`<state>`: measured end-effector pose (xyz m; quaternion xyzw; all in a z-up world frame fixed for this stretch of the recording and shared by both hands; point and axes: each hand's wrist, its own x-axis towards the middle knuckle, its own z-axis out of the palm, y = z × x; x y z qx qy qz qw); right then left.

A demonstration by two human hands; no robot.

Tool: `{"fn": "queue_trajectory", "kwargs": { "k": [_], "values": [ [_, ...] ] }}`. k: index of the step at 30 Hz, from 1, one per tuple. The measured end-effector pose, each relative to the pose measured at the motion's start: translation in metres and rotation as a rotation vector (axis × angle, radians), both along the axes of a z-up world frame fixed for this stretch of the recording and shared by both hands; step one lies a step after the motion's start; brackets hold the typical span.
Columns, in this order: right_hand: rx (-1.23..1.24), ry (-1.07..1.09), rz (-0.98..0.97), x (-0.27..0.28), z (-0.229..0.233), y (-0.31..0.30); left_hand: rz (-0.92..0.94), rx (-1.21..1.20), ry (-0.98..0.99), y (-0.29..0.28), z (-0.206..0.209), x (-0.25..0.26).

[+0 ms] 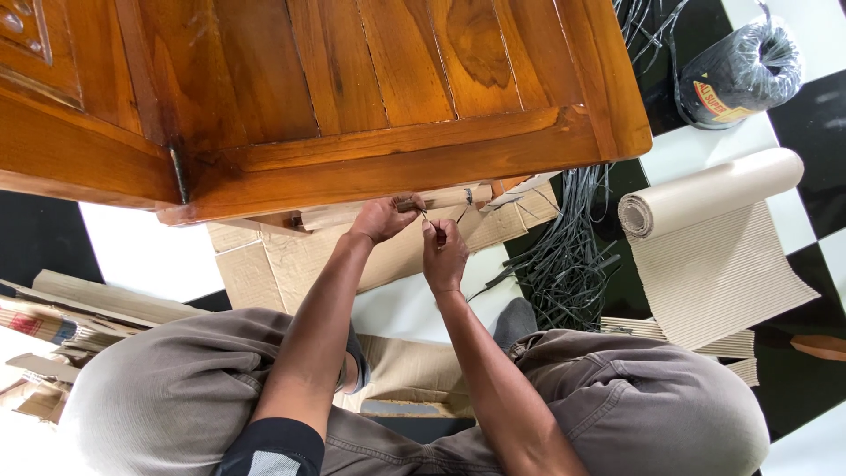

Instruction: Wrapping a wooden chair leg with protective cardboard and securing it with plastic ties

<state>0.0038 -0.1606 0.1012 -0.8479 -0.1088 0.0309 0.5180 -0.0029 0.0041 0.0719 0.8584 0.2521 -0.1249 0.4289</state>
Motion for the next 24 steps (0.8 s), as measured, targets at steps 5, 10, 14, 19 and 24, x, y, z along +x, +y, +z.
{"fn": "queue_trajectory", "kwargs": {
  "k": [5, 10, 14, 19, 24],
  "values": [
    [0.017, -0.02, -0.001, -0.001, -0.007, -0.002, -0.003, -0.023, -0.014, 0.001, -0.028, 0.007],
    [0.023, -0.015, 0.017, -0.003, -0.01, -0.003, -0.001, -0.037, -0.021, 0.0, -0.012, 0.001],
    [0.016, -0.016, 0.046, -0.005, -0.009, -0.002, -0.017, -0.024, -0.015, 0.001, -0.02, 0.003],
    [-0.034, -0.02, 0.103, -0.012, -0.01, -0.006, -0.031, 0.034, -0.01, 0.003, -0.019, 0.002],
    [-0.217, 0.217, 0.231, -0.013, -0.02, -0.018, 0.008, -0.013, -0.21, -0.006, -0.013, -0.002]
  ]
}}
